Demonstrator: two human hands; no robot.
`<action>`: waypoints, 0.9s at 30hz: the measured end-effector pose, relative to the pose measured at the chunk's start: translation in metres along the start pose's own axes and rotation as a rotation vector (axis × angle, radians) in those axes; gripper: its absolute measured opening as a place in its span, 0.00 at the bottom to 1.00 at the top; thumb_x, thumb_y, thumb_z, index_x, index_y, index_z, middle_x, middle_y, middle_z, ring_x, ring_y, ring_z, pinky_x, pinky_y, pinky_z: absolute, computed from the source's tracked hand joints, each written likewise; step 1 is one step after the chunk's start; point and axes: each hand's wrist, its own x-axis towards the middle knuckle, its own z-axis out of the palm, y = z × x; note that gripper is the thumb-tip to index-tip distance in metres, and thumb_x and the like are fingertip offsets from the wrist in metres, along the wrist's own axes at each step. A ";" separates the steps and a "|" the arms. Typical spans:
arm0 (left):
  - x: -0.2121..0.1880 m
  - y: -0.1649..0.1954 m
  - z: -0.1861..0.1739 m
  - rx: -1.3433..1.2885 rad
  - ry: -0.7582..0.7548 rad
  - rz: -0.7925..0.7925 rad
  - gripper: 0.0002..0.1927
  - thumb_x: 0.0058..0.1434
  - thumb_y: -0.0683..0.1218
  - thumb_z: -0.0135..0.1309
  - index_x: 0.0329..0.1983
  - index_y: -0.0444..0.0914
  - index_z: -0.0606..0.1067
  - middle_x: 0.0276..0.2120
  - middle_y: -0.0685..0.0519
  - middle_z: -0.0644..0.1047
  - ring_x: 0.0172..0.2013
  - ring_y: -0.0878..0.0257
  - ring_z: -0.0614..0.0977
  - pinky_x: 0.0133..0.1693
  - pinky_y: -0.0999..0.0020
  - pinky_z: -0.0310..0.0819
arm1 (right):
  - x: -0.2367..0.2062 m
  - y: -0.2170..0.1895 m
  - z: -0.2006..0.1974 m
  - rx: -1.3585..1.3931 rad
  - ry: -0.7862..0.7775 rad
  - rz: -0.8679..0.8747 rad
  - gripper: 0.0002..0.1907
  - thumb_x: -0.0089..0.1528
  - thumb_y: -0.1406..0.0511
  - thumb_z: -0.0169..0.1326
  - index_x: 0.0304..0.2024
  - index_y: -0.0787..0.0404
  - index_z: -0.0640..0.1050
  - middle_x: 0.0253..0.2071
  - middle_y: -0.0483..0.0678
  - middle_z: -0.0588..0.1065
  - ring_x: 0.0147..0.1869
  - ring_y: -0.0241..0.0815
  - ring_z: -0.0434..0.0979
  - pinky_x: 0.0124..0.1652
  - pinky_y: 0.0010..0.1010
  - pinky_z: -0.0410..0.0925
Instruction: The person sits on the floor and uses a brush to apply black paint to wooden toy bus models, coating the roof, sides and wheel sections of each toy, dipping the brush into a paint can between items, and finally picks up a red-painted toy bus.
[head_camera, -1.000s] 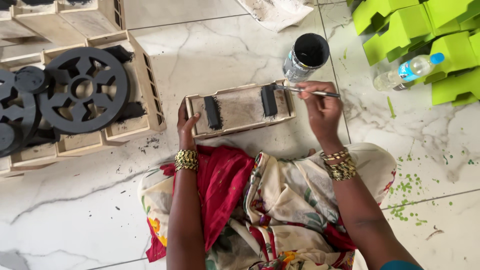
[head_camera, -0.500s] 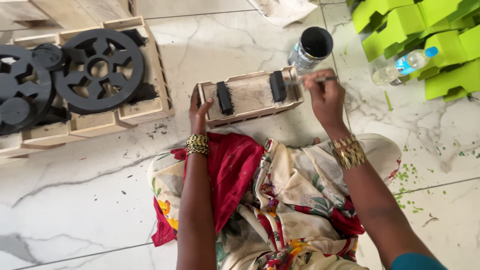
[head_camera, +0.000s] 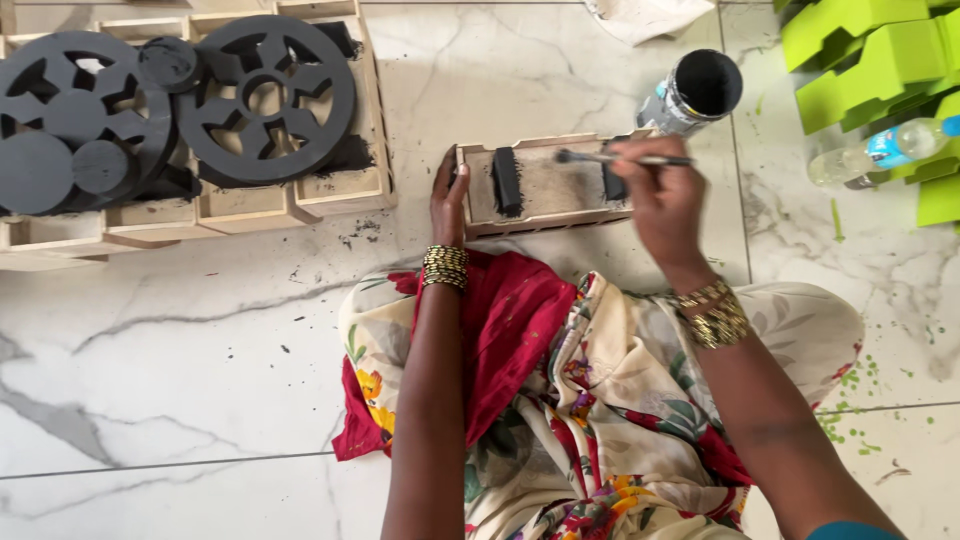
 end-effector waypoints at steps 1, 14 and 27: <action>0.001 -0.001 -0.001 -0.009 -0.008 0.008 0.36 0.67 0.58 0.52 0.72 0.34 0.65 0.69 0.42 0.68 0.69 0.53 0.68 0.66 0.61 0.63 | 0.006 0.000 0.013 -0.046 -0.023 -0.044 0.05 0.72 0.75 0.55 0.47 0.64 0.72 0.49 0.50 0.79 0.49 0.35 0.78 0.49 0.24 0.72; 0.005 -0.006 -0.004 0.017 -0.003 -0.023 0.37 0.66 0.60 0.51 0.72 0.33 0.64 0.70 0.40 0.66 0.70 0.52 0.67 0.67 0.60 0.59 | -0.024 -0.030 0.043 -0.131 -0.224 -0.034 0.01 0.71 0.71 0.50 0.45 0.63 0.72 0.48 0.53 0.80 0.49 0.39 0.83 0.45 0.25 0.78; 0.006 -0.004 -0.005 0.041 -0.024 0.007 0.37 0.67 0.59 0.50 0.72 0.32 0.64 0.70 0.40 0.66 0.70 0.51 0.66 0.68 0.60 0.58 | 0.015 -0.006 0.070 -0.271 -0.202 -0.072 0.01 0.72 0.72 0.50 0.45 0.63 0.73 0.44 0.50 0.80 0.43 0.37 0.83 0.40 0.26 0.75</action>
